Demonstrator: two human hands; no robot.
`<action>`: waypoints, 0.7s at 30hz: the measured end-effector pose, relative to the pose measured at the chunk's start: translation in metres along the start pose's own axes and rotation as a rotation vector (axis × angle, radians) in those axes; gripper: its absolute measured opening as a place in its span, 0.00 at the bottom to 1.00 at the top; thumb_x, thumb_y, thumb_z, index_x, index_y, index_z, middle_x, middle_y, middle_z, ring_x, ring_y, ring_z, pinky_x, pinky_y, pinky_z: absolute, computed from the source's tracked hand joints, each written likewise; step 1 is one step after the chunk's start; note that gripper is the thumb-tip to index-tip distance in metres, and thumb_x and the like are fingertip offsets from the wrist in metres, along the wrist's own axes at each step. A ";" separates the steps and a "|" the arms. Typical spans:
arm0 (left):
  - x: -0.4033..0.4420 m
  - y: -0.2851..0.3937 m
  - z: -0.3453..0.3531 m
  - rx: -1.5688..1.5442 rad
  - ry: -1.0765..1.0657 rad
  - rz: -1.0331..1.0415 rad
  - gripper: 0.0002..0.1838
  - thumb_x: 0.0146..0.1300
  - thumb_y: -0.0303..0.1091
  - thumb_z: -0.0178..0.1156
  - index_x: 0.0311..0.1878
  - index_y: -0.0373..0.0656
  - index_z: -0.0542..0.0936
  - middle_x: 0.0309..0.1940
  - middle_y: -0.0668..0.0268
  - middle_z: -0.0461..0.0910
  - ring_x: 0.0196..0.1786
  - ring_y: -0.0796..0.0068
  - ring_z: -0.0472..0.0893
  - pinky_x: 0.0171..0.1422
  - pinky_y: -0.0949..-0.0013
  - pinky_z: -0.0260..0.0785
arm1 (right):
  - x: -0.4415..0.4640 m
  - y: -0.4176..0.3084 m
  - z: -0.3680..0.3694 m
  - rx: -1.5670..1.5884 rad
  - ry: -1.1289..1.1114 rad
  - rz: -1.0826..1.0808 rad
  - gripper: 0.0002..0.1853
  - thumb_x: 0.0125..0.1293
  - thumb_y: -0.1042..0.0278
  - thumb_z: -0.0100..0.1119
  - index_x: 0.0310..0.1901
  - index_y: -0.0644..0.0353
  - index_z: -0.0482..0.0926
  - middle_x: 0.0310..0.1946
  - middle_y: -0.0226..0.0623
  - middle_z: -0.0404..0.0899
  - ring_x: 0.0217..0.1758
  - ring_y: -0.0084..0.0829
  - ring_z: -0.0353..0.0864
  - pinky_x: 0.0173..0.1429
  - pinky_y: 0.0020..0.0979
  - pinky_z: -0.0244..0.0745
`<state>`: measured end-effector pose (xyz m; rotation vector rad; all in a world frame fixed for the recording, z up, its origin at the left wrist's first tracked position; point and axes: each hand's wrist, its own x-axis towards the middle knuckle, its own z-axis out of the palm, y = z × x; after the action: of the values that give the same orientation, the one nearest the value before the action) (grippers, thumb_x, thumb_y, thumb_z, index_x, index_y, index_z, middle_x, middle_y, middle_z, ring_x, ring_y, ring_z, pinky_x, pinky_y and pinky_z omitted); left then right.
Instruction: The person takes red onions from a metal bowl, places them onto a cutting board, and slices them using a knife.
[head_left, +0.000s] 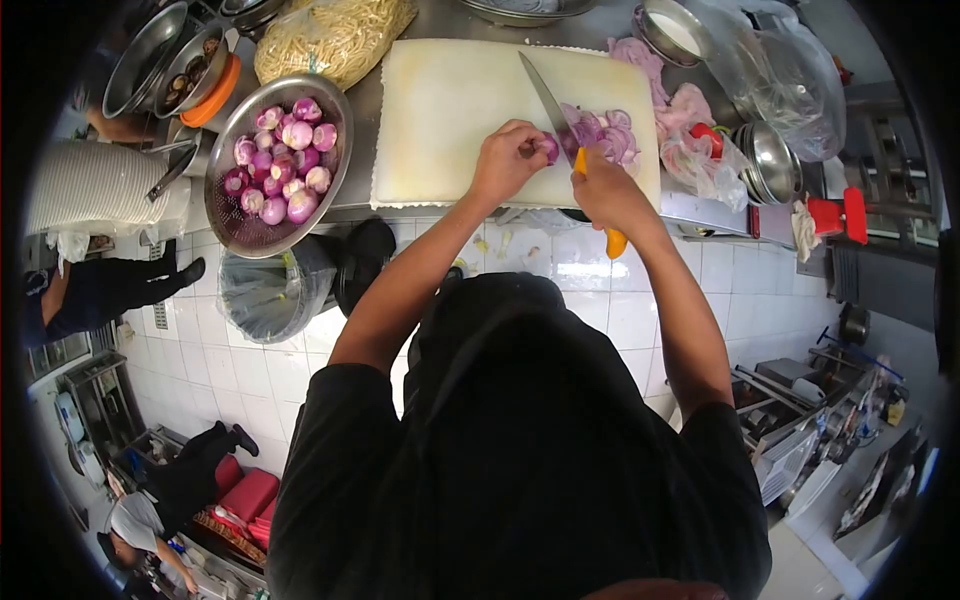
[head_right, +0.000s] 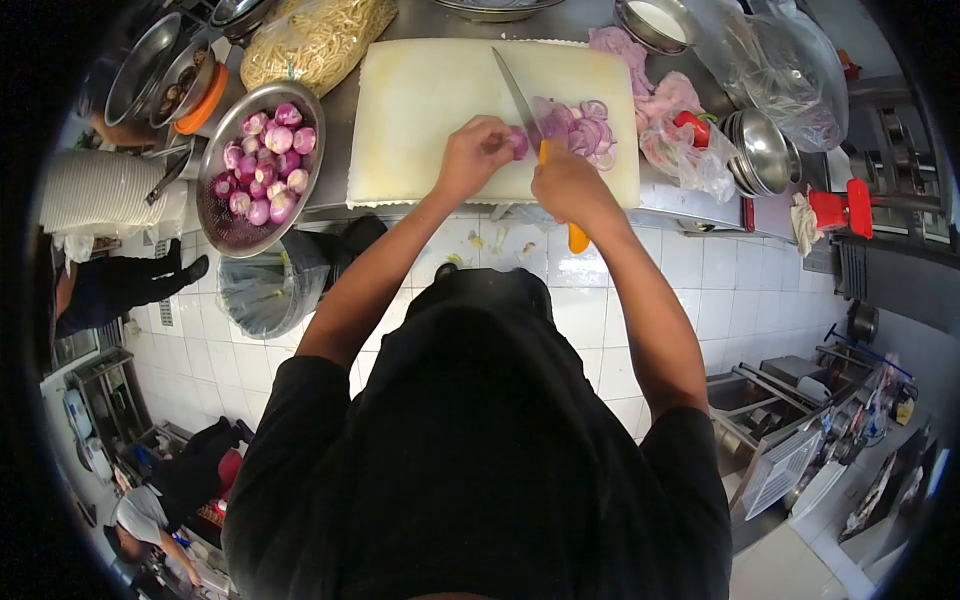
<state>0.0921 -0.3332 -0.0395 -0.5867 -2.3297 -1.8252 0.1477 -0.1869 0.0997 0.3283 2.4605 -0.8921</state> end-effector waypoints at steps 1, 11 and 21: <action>0.002 0.002 0.000 0.005 0.014 0.013 0.09 0.53 0.26 0.68 0.38 0.37 0.84 0.38 0.61 0.82 0.34 0.69 0.84 0.42 0.70 0.78 | 0.011 0.009 0.014 -0.071 0.092 -0.073 0.15 0.67 0.66 0.49 0.47 0.70 0.65 0.34 0.67 0.79 0.41 0.64 0.80 0.50 0.56 0.74; 0.003 -0.003 0.003 -0.031 0.039 0.039 0.09 0.53 0.27 0.69 0.37 0.35 0.84 0.37 0.61 0.82 0.32 0.70 0.83 0.39 0.70 0.77 | 0.006 0.005 0.016 0.027 0.067 -0.061 0.15 0.68 0.68 0.48 0.49 0.71 0.66 0.29 0.61 0.81 0.27 0.52 0.84 0.35 0.47 0.79; 0.003 0.000 0.002 -0.021 0.041 0.026 0.09 0.53 0.27 0.69 0.37 0.35 0.84 0.36 0.61 0.82 0.32 0.70 0.83 0.39 0.70 0.77 | 0.005 0.002 0.016 0.031 0.052 -0.057 0.16 0.66 0.69 0.48 0.49 0.73 0.66 0.29 0.64 0.80 0.23 0.49 0.83 0.31 0.44 0.79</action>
<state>0.0898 -0.3305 -0.0389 -0.5739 -2.2697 -1.8346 0.1503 -0.1961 0.0855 0.2975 2.5166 -0.9578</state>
